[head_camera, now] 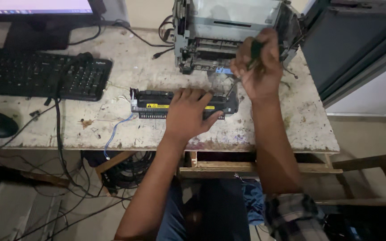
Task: The person disassembles a printer using a screwdriver and pliers, removes a toner cartridge, and manipulates internal components and wires on a workbench.
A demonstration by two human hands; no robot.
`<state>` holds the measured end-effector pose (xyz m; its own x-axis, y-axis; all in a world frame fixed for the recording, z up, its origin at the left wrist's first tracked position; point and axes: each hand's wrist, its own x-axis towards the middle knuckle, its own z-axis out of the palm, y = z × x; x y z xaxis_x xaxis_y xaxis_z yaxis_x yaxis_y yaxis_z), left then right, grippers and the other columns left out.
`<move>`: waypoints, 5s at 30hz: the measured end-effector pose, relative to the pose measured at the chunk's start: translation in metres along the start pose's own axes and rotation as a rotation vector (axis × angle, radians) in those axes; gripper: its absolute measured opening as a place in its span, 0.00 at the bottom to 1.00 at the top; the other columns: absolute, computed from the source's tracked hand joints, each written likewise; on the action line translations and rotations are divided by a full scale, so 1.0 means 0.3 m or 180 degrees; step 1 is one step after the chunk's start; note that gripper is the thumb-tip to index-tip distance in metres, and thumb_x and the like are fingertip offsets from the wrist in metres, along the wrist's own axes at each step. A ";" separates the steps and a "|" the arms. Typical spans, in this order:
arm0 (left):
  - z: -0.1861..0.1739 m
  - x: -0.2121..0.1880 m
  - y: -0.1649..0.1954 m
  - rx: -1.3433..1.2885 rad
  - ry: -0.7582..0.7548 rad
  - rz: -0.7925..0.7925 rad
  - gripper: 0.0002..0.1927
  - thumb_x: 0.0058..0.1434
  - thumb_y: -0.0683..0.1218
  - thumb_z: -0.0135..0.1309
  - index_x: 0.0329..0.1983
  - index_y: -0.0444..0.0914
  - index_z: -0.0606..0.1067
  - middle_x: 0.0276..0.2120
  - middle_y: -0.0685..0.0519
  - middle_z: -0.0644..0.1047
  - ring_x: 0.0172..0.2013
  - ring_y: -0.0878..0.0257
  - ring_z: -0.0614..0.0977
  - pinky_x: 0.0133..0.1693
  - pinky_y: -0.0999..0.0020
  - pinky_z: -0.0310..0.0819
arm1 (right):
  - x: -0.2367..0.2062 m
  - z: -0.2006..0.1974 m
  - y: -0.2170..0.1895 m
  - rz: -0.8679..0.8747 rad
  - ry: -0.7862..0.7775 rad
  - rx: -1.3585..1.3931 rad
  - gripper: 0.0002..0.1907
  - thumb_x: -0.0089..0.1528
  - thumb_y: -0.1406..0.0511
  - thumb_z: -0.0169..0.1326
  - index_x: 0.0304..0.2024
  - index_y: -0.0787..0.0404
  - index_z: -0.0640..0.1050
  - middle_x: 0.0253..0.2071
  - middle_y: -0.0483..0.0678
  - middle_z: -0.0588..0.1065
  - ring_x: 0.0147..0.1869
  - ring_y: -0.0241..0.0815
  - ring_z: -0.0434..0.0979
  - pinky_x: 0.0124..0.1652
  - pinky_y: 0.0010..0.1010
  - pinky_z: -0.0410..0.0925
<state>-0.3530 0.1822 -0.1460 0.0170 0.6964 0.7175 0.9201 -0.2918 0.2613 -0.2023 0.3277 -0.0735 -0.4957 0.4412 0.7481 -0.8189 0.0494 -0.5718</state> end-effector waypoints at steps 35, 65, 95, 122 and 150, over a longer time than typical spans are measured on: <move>0.021 0.013 -0.007 0.0278 0.0154 0.0070 0.15 0.68 0.49 0.49 0.53 0.38 0.76 0.51 0.46 0.79 0.54 0.48 0.77 0.57 0.47 0.66 | -0.006 0.003 0.090 -0.0878 0.1080 -0.1924 0.10 0.75 0.66 0.48 0.56 0.64 0.72 0.45 0.52 0.73 0.43 0.37 0.74 0.44 0.29 0.73; 0.233 0.146 -0.060 -0.2687 0.0376 -0.1415 0.11 0.59 0.34 0.58 0.45 0.32 0.80 0.37 0.46 0.83 0.38 0.60 0.86 0.41 0.68 0.79 | -0.043 -0.007 0.182 -0.0915 0.0642 -0.3336 0.47 0.64 0.76 0.64 0.78 0.57 0.52 0.40 0.47 0.77 0.44 0.35 0.79 0.48 0.25 0.73; 0.129 0.132 -0.048 -0.0968 -0.0114 -0.0399 0.09 0.45 0.44 0.63 0.32 0.43 0.83 0.34 0.48 0.83 0.39 0.49 0.82 0.43 0.57 0.78 | -0.015 0.012 0.106 -0.0629 0.1191 -0.0931 0.17 0.65 0.63 0.44 0.51 0.66 0.75 0.42 0.50 0.76 0.36 0.36 0.71 0.32 0.28 0.63; -0.475 -0.312 -0.493 0.1274 0.1153 -0.1281 0.23 0.54 0.43 0.61 0.55 0.38 0.77 0.49 0.45 0.78 0.52 0.45 0.77 0.54 0.49 0.71 | -0.070 -0.042 0.160 -0.0538 -0.0258 -0.5677 0.11 0.63 0.68 0.59 0.47 0.65 0.78 0.45 0.62 0.76 0.47 0.64 0.77 0.45 0.50 0.69; -0.243 -0.219 -0.462 -0.3208 -0.0010 -0.1889 0.30 0.58 0.36 0.56 0.67 0.40 0.73 0.31 0.59 0.75 0.30 0.71 0.75 0.34 0.74 0.72 | 0.219 0.488 0.613 -0.0724 0.0918 -0.1011 0.27 0.75 0.54 0.53 0.72 0.52 0.62 0.32 0.41 0.62 0.21 0.27 0.53 0.20 0.21 0.50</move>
<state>-0.5101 0.1290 -0.1823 -0.3090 0.8993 0.3095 0.0571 -0.3073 0.9499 -0.4278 0.2347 -0.0801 -0.1772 0.6156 0.7679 -0.7462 0.4247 -0.5126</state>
